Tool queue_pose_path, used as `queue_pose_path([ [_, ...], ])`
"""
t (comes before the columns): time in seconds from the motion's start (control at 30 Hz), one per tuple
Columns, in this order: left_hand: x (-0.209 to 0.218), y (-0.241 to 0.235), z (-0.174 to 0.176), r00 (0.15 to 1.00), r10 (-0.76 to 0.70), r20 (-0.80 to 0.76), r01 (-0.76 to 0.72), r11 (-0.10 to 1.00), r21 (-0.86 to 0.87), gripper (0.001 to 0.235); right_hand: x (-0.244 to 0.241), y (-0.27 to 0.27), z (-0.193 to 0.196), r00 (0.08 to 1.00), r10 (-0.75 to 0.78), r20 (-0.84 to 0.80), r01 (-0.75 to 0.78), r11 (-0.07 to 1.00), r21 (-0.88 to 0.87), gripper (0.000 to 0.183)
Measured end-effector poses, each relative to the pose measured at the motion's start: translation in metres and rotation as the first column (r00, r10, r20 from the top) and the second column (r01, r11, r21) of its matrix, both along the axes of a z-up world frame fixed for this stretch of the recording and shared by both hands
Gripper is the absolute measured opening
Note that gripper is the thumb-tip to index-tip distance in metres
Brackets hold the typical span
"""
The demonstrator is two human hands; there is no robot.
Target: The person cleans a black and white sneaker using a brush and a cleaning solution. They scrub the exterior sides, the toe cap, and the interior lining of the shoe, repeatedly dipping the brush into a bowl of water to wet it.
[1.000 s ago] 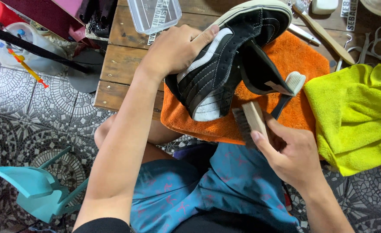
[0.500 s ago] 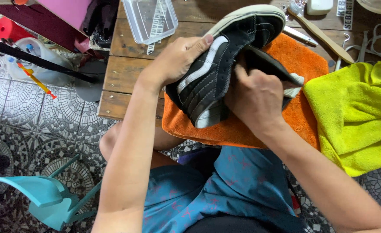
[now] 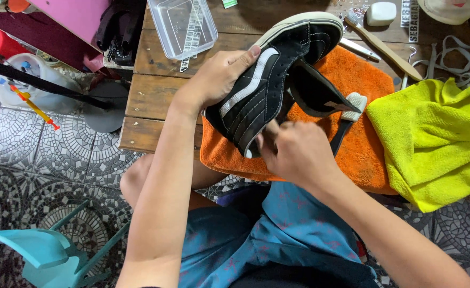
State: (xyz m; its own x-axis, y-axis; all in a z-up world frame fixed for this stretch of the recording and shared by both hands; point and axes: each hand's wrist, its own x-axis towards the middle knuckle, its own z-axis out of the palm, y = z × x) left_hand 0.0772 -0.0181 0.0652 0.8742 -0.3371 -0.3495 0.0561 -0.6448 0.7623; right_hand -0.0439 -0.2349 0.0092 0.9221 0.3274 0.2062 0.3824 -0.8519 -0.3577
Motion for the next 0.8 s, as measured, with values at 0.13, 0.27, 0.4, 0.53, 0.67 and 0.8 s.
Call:
queue_pose_path([
  [0.13,0.008,0.002,0.009,0.988,0.001,-0.157,-0.023,0.99,-0.136,0.063,-0.008,-0.035,0.043,0.983,0.018,-0.185,-0.05,0.984,-0.17,0.053],
  [0.27,0.026,0.01,0.006,0.959,-0.179,-0.221,0.114,0.954,-0.278,0.092,-0.01,-0.094,0.066,0.873,-0.099,-0.478,0.18,0.976,0.126,0.044],
  [0.4,0.007,0.008,0.033,0.936,-0.134,-0.326,0.015,0.938,-0.345,0.087,-0.003,-0.13,0.049,0.821,-0.12,-0.558,0.383,0.841,0.383,0.062],
  [0.53,-0.009,0.015,0.039,0.907,-0.074,-0.415,-0.135,0.882,-0.452,0.093,0.008,-0.15,0.046,0.807,-0.217,-0.549,0.383,0.9,0.208,0.066],
  [0.67,-0.019,0.036,-0.006,0.95,0.008,-0.311,-0.19,0.805,-0.561,0.125,0.018,-0.166,0.041,0.779,-0.173,-0.602,0.441,0.835,0.331,0.067],
  [0.8,-0.041,0.026,-0.023,0.965,0.045,-0.258,-0.246,0.489,-0.837,0.074,0.045,-0.147,0.034,0.804,-0.165,-0.571,0.476,0.755,0.452,0.062],
])
